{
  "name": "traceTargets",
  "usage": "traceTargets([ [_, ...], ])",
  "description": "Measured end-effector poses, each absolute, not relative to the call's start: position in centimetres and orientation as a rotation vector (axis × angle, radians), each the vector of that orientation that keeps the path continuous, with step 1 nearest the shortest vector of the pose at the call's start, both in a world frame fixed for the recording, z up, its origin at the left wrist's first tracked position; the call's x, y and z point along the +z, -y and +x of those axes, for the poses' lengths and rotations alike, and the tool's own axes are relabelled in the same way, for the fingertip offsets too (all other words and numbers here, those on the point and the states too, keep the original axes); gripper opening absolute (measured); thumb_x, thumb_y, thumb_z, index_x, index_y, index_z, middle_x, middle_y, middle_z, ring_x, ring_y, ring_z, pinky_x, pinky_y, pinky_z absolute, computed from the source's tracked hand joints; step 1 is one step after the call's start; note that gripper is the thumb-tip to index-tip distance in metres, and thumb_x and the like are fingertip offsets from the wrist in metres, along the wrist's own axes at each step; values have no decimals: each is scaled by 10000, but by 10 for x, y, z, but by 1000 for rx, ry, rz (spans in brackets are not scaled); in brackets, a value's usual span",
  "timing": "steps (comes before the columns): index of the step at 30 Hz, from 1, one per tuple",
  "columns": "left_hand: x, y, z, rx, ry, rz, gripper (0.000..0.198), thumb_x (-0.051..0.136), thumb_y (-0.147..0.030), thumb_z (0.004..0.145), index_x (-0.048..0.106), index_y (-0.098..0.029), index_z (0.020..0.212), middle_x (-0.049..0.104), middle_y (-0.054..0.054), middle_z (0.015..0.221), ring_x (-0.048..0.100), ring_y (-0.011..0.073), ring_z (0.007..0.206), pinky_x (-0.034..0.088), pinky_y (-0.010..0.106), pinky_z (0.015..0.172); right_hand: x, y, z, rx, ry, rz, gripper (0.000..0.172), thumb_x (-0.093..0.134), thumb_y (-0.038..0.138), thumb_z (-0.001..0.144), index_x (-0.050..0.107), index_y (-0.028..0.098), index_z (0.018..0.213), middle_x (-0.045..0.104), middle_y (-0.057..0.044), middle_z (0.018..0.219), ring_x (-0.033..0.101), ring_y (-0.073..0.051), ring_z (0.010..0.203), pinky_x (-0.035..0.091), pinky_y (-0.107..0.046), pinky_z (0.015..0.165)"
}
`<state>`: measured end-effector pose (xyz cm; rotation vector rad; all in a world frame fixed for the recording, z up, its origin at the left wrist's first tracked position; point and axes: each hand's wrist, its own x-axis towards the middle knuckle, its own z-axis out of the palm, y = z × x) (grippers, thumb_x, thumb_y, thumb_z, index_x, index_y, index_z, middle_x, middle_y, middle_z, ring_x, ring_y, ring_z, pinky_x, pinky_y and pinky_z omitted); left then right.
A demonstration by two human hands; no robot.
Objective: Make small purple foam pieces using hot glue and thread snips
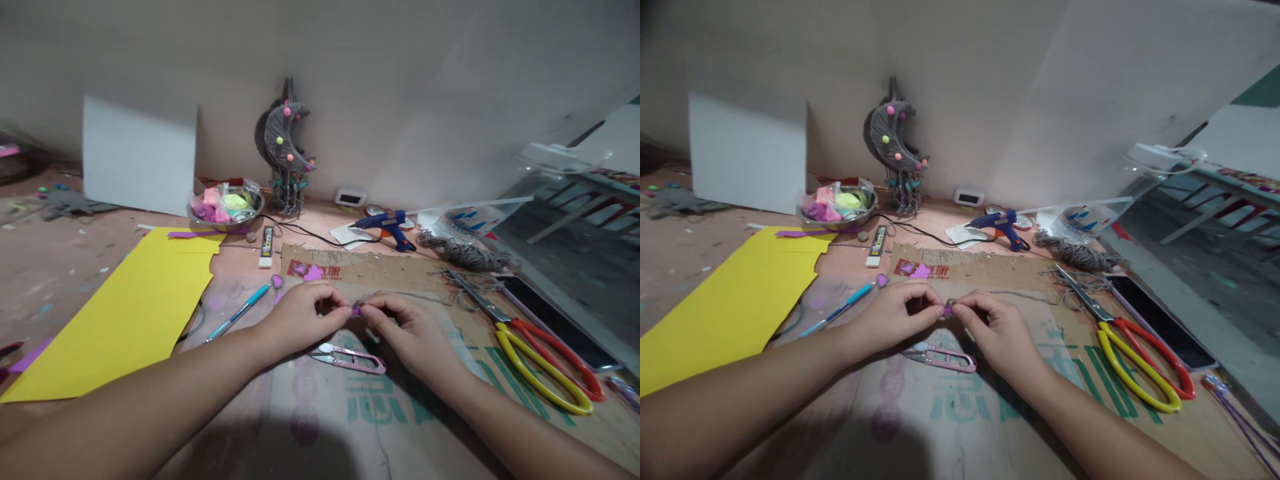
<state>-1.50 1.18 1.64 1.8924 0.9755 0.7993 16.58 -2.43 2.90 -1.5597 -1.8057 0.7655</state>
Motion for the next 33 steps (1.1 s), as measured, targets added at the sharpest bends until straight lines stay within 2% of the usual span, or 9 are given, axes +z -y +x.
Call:
traceTargets([
  [5,16,-12,-15,801,-963,1886,138,533,-257,779,642,-176,747,633,4,747,552,122,699,424,231,640,26,25,166,872,1722,-1542,248,534,384,822,629,180,716,595,-4,618,527,-130,546,427,-245,522],
  [8,16,-13,-15,795,-976,1863,139,528,-253,780,637,-173,749,636,8,747,553,124,699,425,232,640,24,26,166,926,1698,-1499,319,490,422,847,606,177,677,562,-1,595,509,-126,546,416,-238,520],
  [13,18,-13,-16,788,-1001,1827,173,523,-290,791,644,-169,769,644,9,758,553,123,687,413,227,624,21,25,172,1041,1528,-1422,431,389,541,866,605,176,787,528,-5,603,474,-130,548,391,-244,501],
  [17,18,-13,-16,795,-1002,1793,201,526,-324,790,637,-159,759,633,10,736,539,118,664,403,221,597,25,19,183,788,1375,-1341,378,410,518,871,541,205,704,466,11,584,417,-123,524,333,-256,487],
  [22,19,-13,-16,790,-1019,1751,206,539,-336,784,631,-154,750,623,9,702,516,112,628,388,216,562,33,8,200,689,1188,-1290,284,481,441,865,523,216,696,427,29,554,388,-112,501,306,-260,477],
  [28,20,-13,-17,759,-1031,1747,181,529,-291,783,657,-165,803,662,19,755,548,119,652,403,223,574,35,13,197,630,1438,-1456,150,579,354,814,599,209,846,610,-13,702,499,-120,572,403,-256,538],
  [31,19,-13,-17,748,-1007,1743,177,525,-268,784,666,-171,832,679,18,780,573,121,673,425,221,592,35,23,183,594,1622,-1515,143,583,348,804,609,219,860,637,-31,765,560,-151,656,448,-292,617],
  [33,17,-14,-17,754,-985,1755,175,525,-252,786,669,-174,848,686,16,791,586,125,692,443,226,618,35,28,174,557,1760,-1511,203,602,353,785,612,226,943,630,-23,761,568,-158,672,459,-308,652],
])
